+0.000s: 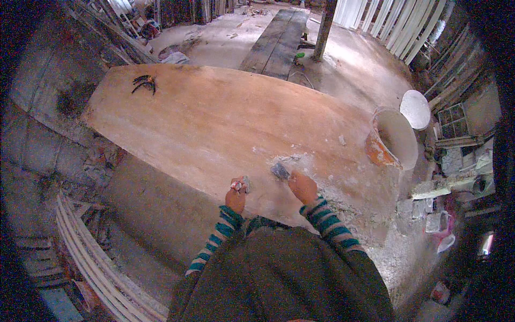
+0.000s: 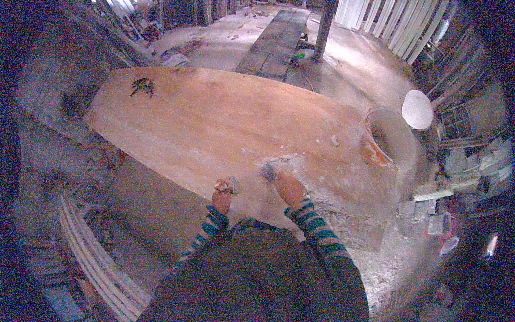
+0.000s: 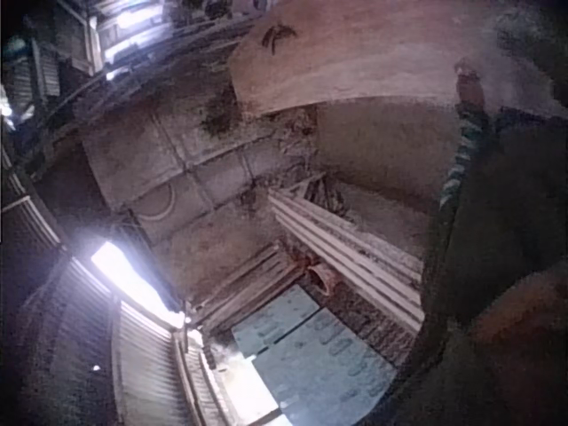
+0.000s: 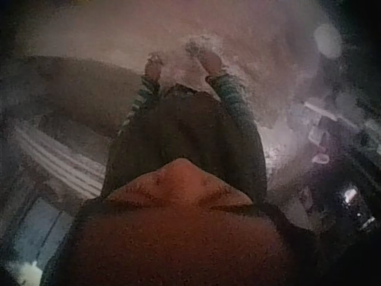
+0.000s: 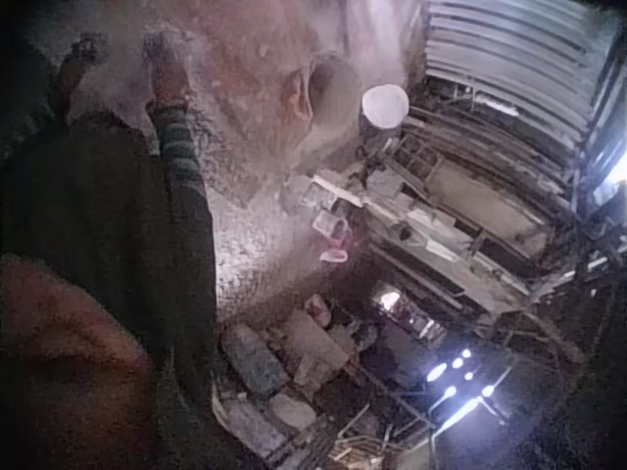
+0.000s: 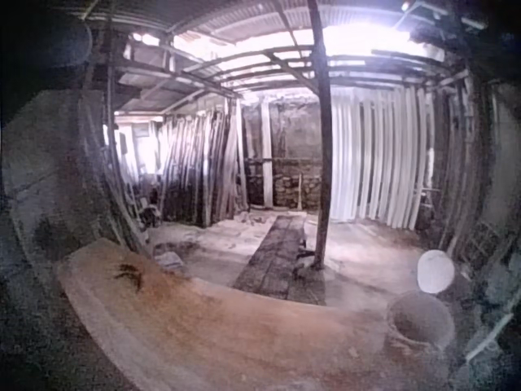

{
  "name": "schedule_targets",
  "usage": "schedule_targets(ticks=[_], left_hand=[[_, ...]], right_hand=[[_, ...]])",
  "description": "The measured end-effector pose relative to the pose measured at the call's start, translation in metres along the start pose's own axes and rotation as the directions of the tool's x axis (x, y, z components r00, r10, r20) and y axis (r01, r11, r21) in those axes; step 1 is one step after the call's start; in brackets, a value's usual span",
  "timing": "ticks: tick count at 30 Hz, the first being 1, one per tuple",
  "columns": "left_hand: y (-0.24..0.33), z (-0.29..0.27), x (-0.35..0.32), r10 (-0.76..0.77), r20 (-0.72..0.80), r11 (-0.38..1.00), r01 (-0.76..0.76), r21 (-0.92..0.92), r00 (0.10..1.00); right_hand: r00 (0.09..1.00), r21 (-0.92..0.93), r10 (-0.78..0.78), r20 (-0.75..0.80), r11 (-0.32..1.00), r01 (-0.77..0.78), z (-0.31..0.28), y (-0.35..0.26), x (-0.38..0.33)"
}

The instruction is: The person scrapes a white powdery residue from a large flat wooden board using a small metal scraper. They repeatedly scrape the surface and wipe the residue with a cloth, moving across the board to clear the material.

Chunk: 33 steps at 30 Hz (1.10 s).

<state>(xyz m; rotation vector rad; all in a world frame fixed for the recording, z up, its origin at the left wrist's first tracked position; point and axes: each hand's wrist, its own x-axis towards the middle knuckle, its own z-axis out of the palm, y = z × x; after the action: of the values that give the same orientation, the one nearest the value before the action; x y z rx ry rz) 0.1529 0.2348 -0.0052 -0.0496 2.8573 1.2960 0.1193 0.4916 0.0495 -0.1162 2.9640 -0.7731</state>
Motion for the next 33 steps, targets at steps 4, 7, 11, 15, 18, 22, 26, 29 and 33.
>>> schedule_targets(ticks=[4,7,11,15,18,22,26,29,33], left_hand=[[0.019,-0.011,0.001,-0.15,0.059,0.987,0.153,-0.049,0.987],[0.025,-0.009,-0.002,-0.114,-0.022,0.948,0.103,-0.3,0.993],[0.022,0.001,0.0,-0.114,-0.033,0.87,0.084,-0.485,0.993],[0.021,0.002,0.002,-0.12,0.0,0.869,0.105,-0.483,0.993],[0.01,-0.002,0.01,-0.047,0.025,0.959,0.052,-0.28,0.999],[-0.029,-0.005,0.021,-0.1,-0.008,0.935,0.091,-0.344,0.995],[-0.041,-0.033,0.051,0.012,-0.141,0.915,-0.068,-0.397,0.99],[-0.007,-0.066,0.069,-0.06,-0.093,0.77,-0.013,-0.638,0.994],[-0.043,-0.094,0.088,0.2,-0.149,0.946,-0.231,-0.228,0.968]], right_hand=[[0.995,-0.076,0.032,0.099,0.997,-0.024,-0.016,-0.004,-0.006],[0.988,-0.113,0.066,0.143,0.992,-0.05,-0.024,-0.003,-0.026],[1.0,0.052,0.014,-0.005,0.999,-0.014,0.007,-0.003,-0.002],[1.0,0.064,0.018,0.011,0.998,-0.018,-0.004,-0.044,0.022],[0.997,0.047,0.045,0.062,0.998,-0.048,-0.005,-0.032,0.011],[0.997,0.058,0.07,0.015,0.996,-0.071,0.014,-0.017,-0.015],[0.985,0.046,0.137,0.101,0.989,-0.143,0.012,-0.051,0.029],[0.993,0.139,0.119,0.021,0.983,-0.12,0.016,-0.066,0.054],[0.985,0.075,0.156,0.079,0.984,-0.162,0.008,-0.085,0.03]])
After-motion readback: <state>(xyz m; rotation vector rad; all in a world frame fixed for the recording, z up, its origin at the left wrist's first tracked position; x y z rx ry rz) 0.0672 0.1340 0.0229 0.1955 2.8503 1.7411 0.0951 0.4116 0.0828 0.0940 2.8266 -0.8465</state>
